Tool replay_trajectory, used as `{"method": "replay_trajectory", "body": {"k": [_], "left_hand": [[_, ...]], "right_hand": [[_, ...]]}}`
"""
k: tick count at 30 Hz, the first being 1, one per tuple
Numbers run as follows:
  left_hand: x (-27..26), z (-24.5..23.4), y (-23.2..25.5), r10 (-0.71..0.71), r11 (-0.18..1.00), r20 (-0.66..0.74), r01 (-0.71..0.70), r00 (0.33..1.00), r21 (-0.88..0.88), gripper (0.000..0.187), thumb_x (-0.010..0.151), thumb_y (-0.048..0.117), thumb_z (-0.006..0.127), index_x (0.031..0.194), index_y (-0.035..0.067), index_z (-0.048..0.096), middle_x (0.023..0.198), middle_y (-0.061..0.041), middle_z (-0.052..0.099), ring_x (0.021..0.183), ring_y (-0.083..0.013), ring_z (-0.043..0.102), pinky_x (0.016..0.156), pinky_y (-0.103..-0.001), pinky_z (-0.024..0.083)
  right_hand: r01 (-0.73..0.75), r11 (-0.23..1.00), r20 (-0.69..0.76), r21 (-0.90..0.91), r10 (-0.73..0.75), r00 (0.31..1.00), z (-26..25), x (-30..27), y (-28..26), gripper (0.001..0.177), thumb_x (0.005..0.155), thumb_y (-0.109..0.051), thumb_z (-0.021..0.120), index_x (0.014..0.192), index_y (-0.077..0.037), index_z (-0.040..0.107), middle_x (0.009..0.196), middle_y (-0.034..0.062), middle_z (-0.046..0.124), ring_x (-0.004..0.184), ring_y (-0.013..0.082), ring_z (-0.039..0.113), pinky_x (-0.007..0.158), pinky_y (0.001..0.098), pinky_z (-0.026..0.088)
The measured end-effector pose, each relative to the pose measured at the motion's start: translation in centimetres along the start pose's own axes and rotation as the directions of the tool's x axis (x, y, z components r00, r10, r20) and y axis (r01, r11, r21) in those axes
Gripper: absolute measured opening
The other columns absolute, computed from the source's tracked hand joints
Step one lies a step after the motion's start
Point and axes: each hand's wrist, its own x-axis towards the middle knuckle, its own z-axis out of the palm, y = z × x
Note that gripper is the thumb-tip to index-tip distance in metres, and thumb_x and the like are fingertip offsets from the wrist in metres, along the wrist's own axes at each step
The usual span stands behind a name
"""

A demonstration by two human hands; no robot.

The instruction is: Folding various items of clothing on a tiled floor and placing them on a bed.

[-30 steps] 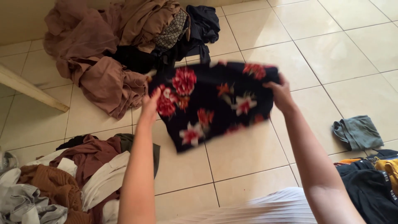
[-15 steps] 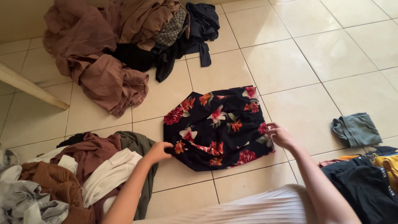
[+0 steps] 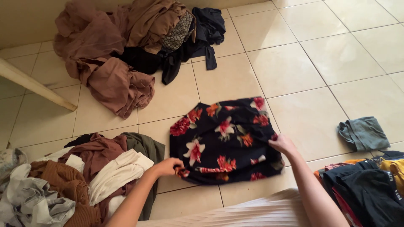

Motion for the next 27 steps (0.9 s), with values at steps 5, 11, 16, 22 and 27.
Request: {"method": "replay_trajectory", "body": {"k": [5, 11, 16, 22, 27], "left_hand": [[1.6, -4.7, -0.5, -0.196, 0.828, 0.366, 0.354, 0.91, -0.435, 0.037, 0.085, 0.014, 0.077, 0.121, 0.011, 0.068, 0.106, -0.007, 0.075, 0.091, -0.0165, 0.071, 0.084, -0.033, 0.058], [14.2, -5.5, -12.7, -0.376, 0.915, -0.79, 0.328, 0.484, -0.235, 0.071, 0.091, 0.057, 0.073, 0.117, -0.008, 0.063, 0.108, -0.031, 0.069, 0.102, -0.0402, 0.067, 0.088, -0.044, 0.053], [13.1, -8.8, -3.1, -0.692, 0.712, -0.47, 0.408, 0.548, -0.572, 0.07, 0.082, 0.056, 0.085, 0.101, -0.011, 0.075, 0.1, -0.021, 0.076, 0.098, -0.0263, 0.076, 0.092, -0.037, 0.058], [10.8, -8.8, 3.1, -0.205, 0.68, -0.455, -0.208, 0.866, -0.703, 0.054, 0.069, 0.0, 0.08, 0.113, 0.022, 0.058, 0.11, -0.005, 0.064, 0.094, -0.0148, 0.068, 0.082, -0.036, 0.058], [8.9, -7.5, 4.4, -0.22, 0.947, -0.931, -0.164, 0.291, -0.275, 0.042, 0.073, -0.007, 0.07, 0.11, 0.01, 0.059, 0.115, -0.009, 0.064, 0.092, -0.0293, 0.059, 0.084, -0.045, 0.053]], "right_hand": [[-0.188, 0.946, 0.2, -0.263, 0.244, 0.949, -5.9, -7.3, -6.5, 0.093, 0.077, -0.057, 0.084, 0.148, -0.013, 0.044, 0.153, 0.016, 0.048, 0.141, 0.0371, 0.046, 0.109, 0.0711, 0.036], [0.205, 0.978, -0.231, -0.047, -0.21, 0.95, -5.2, -7.7, -10.1, 0.092, 0.081, -0.063, 0.069, 0.158, -0.028, 0.032, 0.164, 0.0198, 0.022, 0.149, 0.0441, 0.024, 0.105, 0.0799, 0.02], [-0.087, 0.996, -0.008, -0.011, 0.087, 0.996, -6.7, -8.2, -11.5, 0.069, 0.09, -0.068, 0.064, 0.148, -0.037, 0.044, 0.153, 0.0169, 0.046, 0.14, 0.039, 0.047, 0.114, 0.0676, 0.033], [0.042, 0.997, -0.325, 0.058, -0.021, 0.946, -3.4, -4.6, -6.1, 0.105, 0.071, -0.059, 0.085, 0.144, 0.001, 0.04, 0.129, 0.0304, 0.056, 0.119, 0.0464, 0.058, 0.098, 0.0464, 0.05], [-0.171, 0.983, 0.072, 0.067, 0.166, 0.983, -4.3, -2.2, -4.4, 0.097, 0.069, -0.067, 0.087, 0.113, 0.015, 0.06, 0.102, 0.0289, 0.074, 0.091, 0.0377, 0.073, 0.082, 0.042, 0.057]]}}
